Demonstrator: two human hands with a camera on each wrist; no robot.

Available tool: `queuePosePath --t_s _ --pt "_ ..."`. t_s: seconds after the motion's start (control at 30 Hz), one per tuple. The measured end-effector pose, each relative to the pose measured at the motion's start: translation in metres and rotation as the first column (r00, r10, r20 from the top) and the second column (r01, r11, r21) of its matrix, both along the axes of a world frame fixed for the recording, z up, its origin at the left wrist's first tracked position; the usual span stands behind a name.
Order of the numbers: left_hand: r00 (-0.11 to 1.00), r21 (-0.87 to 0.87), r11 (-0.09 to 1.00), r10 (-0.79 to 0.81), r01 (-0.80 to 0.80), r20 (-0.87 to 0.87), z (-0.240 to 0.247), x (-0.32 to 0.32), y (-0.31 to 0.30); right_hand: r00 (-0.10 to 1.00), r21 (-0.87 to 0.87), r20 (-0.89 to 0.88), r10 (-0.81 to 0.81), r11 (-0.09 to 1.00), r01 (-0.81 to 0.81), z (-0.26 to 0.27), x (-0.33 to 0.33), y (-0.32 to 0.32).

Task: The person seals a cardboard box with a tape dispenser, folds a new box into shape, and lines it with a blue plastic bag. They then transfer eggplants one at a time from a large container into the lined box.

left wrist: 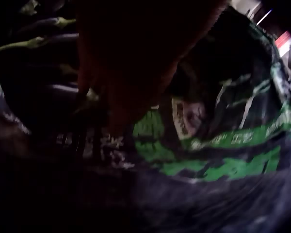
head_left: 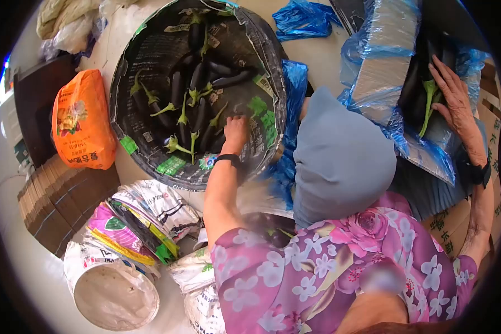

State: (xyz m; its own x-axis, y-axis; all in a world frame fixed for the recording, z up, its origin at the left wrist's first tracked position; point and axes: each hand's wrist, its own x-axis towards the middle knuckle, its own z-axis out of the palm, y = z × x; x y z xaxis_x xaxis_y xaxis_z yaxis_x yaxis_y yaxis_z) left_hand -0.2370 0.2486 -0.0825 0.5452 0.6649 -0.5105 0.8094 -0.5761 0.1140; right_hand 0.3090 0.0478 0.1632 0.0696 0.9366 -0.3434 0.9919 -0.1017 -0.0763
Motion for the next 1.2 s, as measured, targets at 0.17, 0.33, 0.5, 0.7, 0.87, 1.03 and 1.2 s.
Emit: queuePosePath --t_s 0.17,0.33,0.5,0.7,0.87,1.03,1.2 --pt "0.952 0.029 0.958 0.280 -0.285 0.121 0.031 -0.002 0.036 1.000 0.006 -0.027 -0.012 1.000 0.012 0.002 0.002 -0.001" --pt "0.352 -0.501 0.770 0.630 -0.395 0.692 0.201 0.084 0.060 0.998 0.041 -0.068 -0.003 0.999 0.006 0.003 0.026 -0.021" --pt "0.134 -0.320 0.945 0.327 -0.074 0.935 0.294 0.156 0.065 0.999 0.094 -0.024 -0.044 0.994 0.047 0.000 0.033 -0.032" --pt "0.143 -0.246 0.963 0.260 -0.110 0.955 0.369 0.202 0.053 0.999 0.150 -0.046 -0.019 0.988 0.026 -0.002 0.030 -0.037" --pt "0.160 -0.084 0.972 0.049 0.218 0.986 0.372 0.249 0.026 1.000 0.180 -0.018 -0.001 0.984 0.004 -0.006 0.032 -0.041" --pt "0.105 0.107 0.836 -0.192 0.538 0.976 0.359 0.329 -0.006 0.999 0.209 -0.032 -0.040 0.977 0.045 -0.010 0.030 -0.043" --pt "0.157 0.248 0.383 -0.767 0.890 0.623 0.318 0.400 -0.010 0.998 0.194 -0.052 -0.038 0.980 0.047 -0.008 0.030 -0.040"
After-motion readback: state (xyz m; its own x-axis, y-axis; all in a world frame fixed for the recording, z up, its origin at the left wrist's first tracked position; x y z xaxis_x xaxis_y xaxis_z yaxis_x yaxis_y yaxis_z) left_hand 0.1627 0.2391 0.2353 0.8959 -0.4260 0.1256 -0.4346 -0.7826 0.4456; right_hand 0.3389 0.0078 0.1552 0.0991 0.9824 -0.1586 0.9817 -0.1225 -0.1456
